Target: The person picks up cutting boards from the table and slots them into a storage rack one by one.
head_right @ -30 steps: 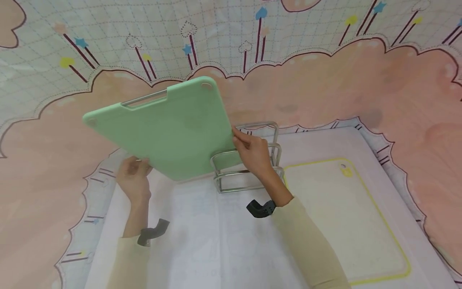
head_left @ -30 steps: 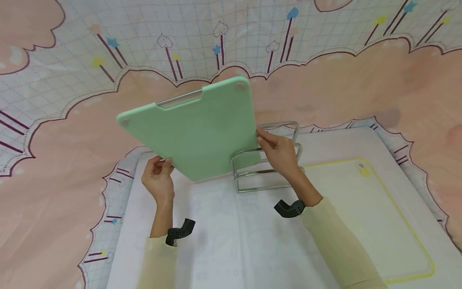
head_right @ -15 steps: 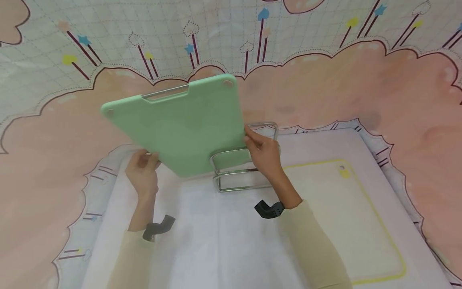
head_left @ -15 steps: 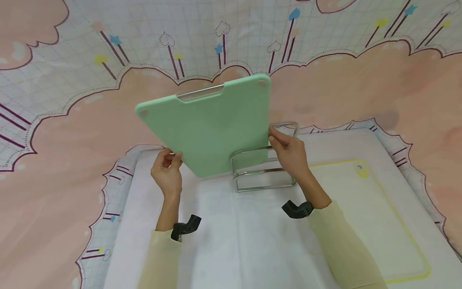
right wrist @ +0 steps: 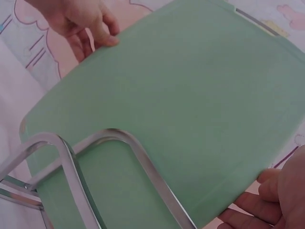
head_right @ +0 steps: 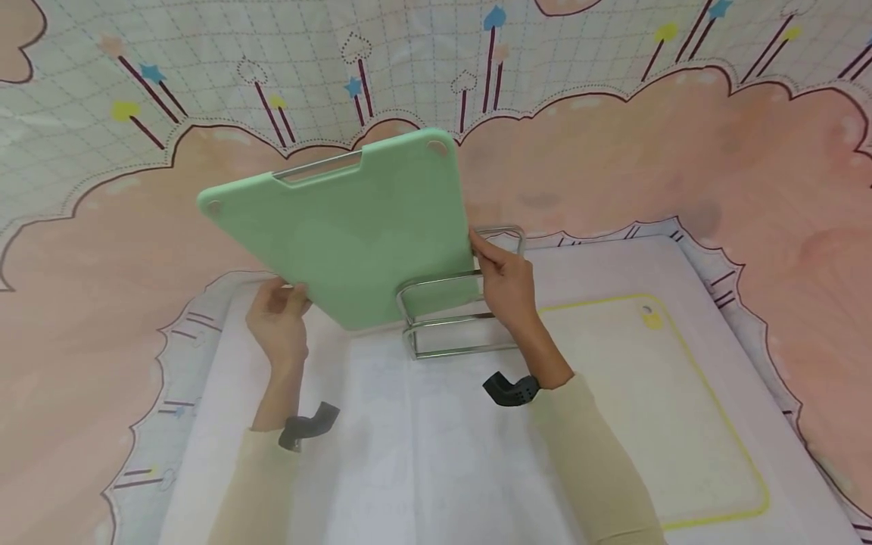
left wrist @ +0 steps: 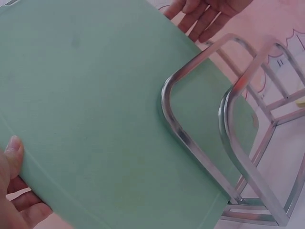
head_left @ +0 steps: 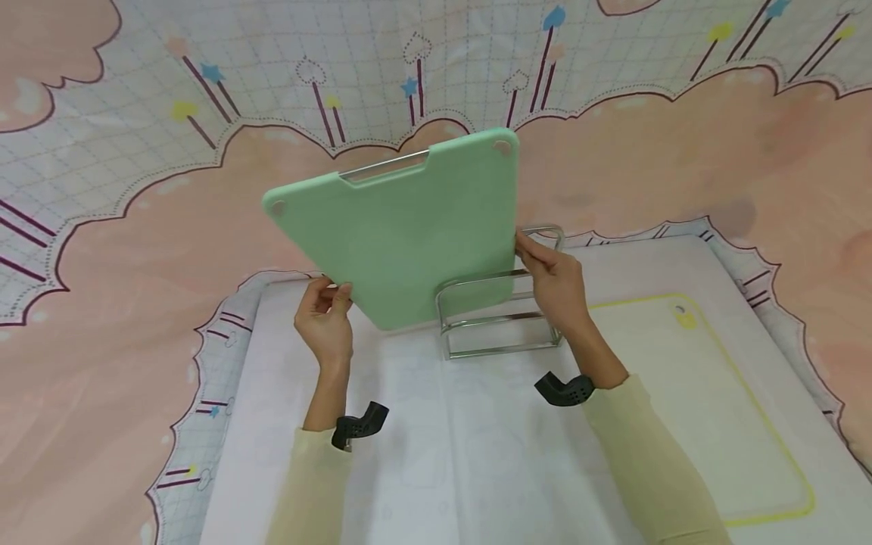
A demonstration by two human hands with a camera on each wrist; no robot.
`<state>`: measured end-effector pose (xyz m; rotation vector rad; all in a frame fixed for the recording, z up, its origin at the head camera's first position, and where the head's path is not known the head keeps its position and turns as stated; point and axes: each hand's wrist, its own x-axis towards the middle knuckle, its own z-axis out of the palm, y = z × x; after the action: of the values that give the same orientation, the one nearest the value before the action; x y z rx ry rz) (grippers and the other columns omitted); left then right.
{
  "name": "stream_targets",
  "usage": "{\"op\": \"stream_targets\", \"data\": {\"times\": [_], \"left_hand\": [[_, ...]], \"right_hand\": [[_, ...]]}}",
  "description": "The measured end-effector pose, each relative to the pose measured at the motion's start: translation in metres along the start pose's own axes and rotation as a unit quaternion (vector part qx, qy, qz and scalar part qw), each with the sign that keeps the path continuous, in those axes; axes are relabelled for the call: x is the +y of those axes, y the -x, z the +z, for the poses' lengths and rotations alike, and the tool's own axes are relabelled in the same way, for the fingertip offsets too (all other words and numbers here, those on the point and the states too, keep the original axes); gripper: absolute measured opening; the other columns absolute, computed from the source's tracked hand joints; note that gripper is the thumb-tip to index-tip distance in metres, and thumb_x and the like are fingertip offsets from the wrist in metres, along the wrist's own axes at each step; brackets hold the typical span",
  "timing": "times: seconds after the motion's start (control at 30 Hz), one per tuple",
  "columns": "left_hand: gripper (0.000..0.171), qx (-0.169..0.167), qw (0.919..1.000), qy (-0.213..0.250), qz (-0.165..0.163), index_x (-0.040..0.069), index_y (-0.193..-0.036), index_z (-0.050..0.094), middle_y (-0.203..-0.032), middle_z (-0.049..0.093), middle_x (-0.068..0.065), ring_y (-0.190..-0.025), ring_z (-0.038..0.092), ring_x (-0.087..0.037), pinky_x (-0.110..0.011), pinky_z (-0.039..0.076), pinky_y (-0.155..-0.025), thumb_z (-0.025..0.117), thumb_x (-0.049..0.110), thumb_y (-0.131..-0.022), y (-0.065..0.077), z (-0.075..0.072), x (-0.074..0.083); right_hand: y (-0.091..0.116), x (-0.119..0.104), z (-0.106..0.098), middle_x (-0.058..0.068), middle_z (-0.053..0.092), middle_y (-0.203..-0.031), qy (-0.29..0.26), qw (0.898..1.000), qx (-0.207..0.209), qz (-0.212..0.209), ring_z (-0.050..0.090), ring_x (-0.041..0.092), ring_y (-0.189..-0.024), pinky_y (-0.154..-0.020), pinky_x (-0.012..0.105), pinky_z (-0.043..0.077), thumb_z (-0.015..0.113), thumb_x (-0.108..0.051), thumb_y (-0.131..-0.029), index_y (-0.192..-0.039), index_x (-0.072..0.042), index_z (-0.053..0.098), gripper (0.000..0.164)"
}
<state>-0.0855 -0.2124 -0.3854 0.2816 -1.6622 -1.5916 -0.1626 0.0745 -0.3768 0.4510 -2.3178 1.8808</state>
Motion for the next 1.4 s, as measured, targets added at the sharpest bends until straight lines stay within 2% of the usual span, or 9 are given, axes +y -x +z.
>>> {"op": "stream_targets", "data": {"times": [0.27, 0.7, 0.83, 1.07, 1.4], "left_hand": [[0.022, -0.018, 0.9998, -0.001, 0.002, -0.018, -0.096, 0.063, -0.072, 0.057, -0.017, -0.061, 0.055, -0.014, -0.029, 0.056, -0.066, 0.072, -0.006, -0.081, 0.004, 0.01, -0.003], [0.021, -0.035, 0.9994, -0.001, 0.005, -0.017, -0.095, 0.064, -0.071, 0.058, -0.014, -0.061, 0.056, -0.012, -0.024, 0.055, -0.065, 0.072, -0.005, -0.08, 0.007, 0.025, 0.003], [0.02, -0.042, 0.999, -0.011, 0.012, -0.016, -0.095, 0.064, -0.072, 0.058, -0.019, -0.06, 0.055, -0.013, -0.025, 0.055, -0.065, 0.072, -0.005, -0.081, 0.008, 0.03, 0.004], [0.017, -0.058, 0.9974, -0.031, 0.028, -0.015, -0.096, 0.065, -0.073, 0.057, -0.027, -0.06, 0.055, -0.017, -0.026, 0.056, -0.065, 0.071, -0.008, -0.081, 0.013, 0.034, 0.006], [0.015, -0.067, 0.9949, -0.046, 0.06, -0.015, -0.091, 0.065, -0.07, 0.059, -0.029, -0.058, 0.055, -0.02, -0.021, 0.053, -0.062, 0.072, -0.008, -0.08, 0.018, 0.049, 0.009]], "right_hand": [[0.0, 0.002, -0.011, 0.01, 0.061, -0.126, -0.019, 1.0, 0.009, 0.009, 0.059, 0.021, -0.113, -0.097, 0.031, 0.044, 0.052, -0.007, -0.099, -0.132, -0.015, 0.057, 0.034], [-0.004, -0.001, -0.023, 0.009, 0.061, -0.126, -0.037, 0.998, 0.036, 0.022, 0.059, 0.02, -0.113, -0.099, 0.03, 0.042, 0.051, -0.006, -0.099, -0.132, -0.014, 0.057, 0.035], [-0.006, -0.001, -0.029, 0.01, 0.06, -0.127, -0.03, 0.998, 0.043, 0.023, 0.059, 0.021, -0.114, -0.099, 0.03, 0.043, 0.051, -0.006, -0.099, -0.132, -0.014, 0.057, 0.034], [-0.003, 0.002, -0.034, 0.006, 0.057, -0.131, -0.055, 0.996, 0.052, 0.039, 0.056, 0.019, -0.118, -0.099, 0.029, 0.042, 0.051, -0.006, -0.099, -0.132, -0.014, 0.057, 0.034], [-0.003, 0.008, -0.045, 0.012, 0.056, -0.131, -0.055, 0.995, 0.074, 0.044, 0.057, 0.02, -0.116, -0.097, 0.027, 0.043, 0.047, -0.002, -0.1, -0.133, -0.009, 0.054, 0.035]]}}
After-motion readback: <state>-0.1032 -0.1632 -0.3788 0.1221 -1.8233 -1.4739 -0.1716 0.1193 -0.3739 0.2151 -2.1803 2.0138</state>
